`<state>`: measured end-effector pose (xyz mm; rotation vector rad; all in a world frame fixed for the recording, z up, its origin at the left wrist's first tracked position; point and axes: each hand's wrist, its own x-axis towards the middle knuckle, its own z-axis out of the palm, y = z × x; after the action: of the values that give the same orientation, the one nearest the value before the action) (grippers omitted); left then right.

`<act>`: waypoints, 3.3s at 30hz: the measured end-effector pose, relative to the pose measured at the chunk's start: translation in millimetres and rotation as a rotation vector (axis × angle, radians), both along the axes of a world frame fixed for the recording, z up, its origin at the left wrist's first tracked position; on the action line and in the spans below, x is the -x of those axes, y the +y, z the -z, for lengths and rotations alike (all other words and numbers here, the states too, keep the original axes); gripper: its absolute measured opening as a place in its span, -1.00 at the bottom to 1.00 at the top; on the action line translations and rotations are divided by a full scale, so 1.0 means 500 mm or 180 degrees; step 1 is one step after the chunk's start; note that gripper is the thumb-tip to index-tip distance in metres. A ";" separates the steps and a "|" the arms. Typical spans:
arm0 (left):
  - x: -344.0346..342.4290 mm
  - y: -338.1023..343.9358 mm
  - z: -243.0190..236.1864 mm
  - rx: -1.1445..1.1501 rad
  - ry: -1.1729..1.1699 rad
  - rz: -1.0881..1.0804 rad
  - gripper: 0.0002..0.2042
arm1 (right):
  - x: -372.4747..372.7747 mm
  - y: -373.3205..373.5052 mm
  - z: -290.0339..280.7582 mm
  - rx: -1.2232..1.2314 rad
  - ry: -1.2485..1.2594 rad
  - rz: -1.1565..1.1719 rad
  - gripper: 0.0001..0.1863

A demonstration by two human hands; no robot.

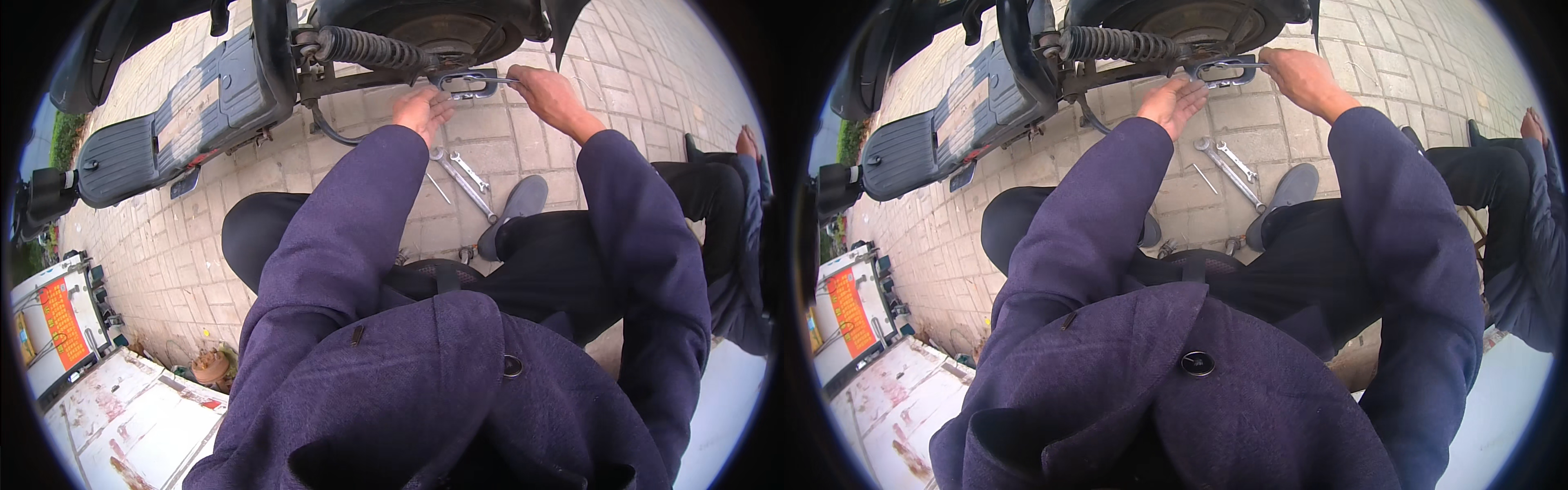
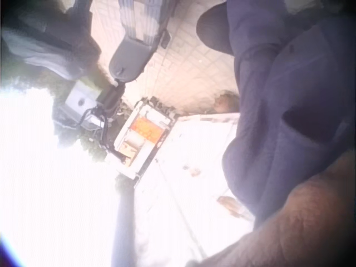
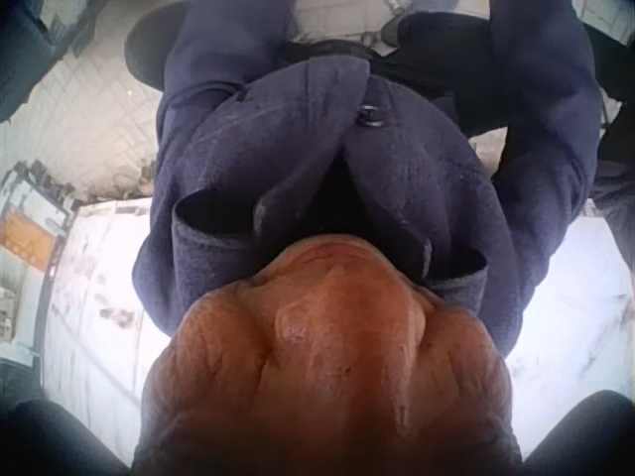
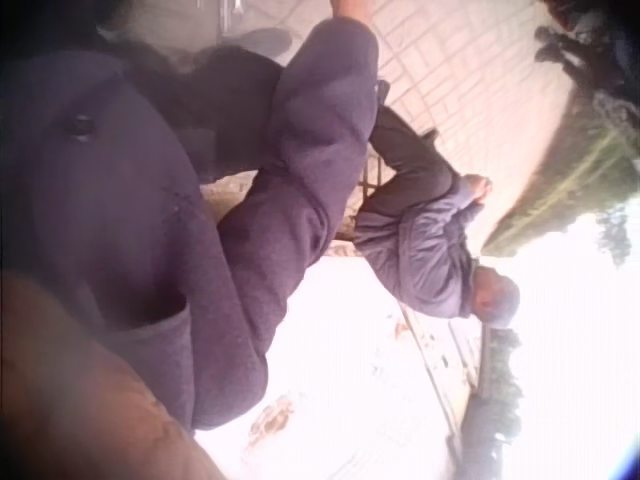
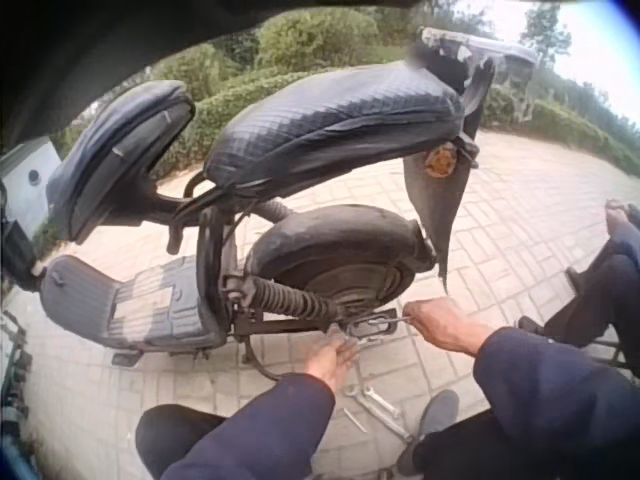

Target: The person uses a wrench to tighten a bolt on the rear suspension of a motorcycle. They repeatedly reposition the wrench and apply torque to the fastener while seated on the ground.

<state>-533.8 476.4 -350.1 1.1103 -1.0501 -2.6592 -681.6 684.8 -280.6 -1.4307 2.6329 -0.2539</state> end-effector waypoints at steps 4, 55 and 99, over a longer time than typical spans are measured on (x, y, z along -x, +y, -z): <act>0.037 0.037 0.024 -0.0247 0.0352 -0.0098 -0.61 | 0.012 -0.009 0.025 0.0304 -0.0270 0.0151 -0.80; 0.090 0.035 0.038 -0.0874 0.0607 -0.0545 -0.80 | -0.053 -0.234 -0.047 0.0504 0.1067 -0.0325 -0.87; 0.100 0.052 0.052 -0.0965 0.0565 -0.0578 -0.79 | 0.012 -0.059 -0.007 0.0021 -0.0106 0.0254 -0.83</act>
<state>-583.9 502.3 -376.2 0.9359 -0.5026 -2.7635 -687.5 655.4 -276.9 -1.3134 2.6680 -0.2927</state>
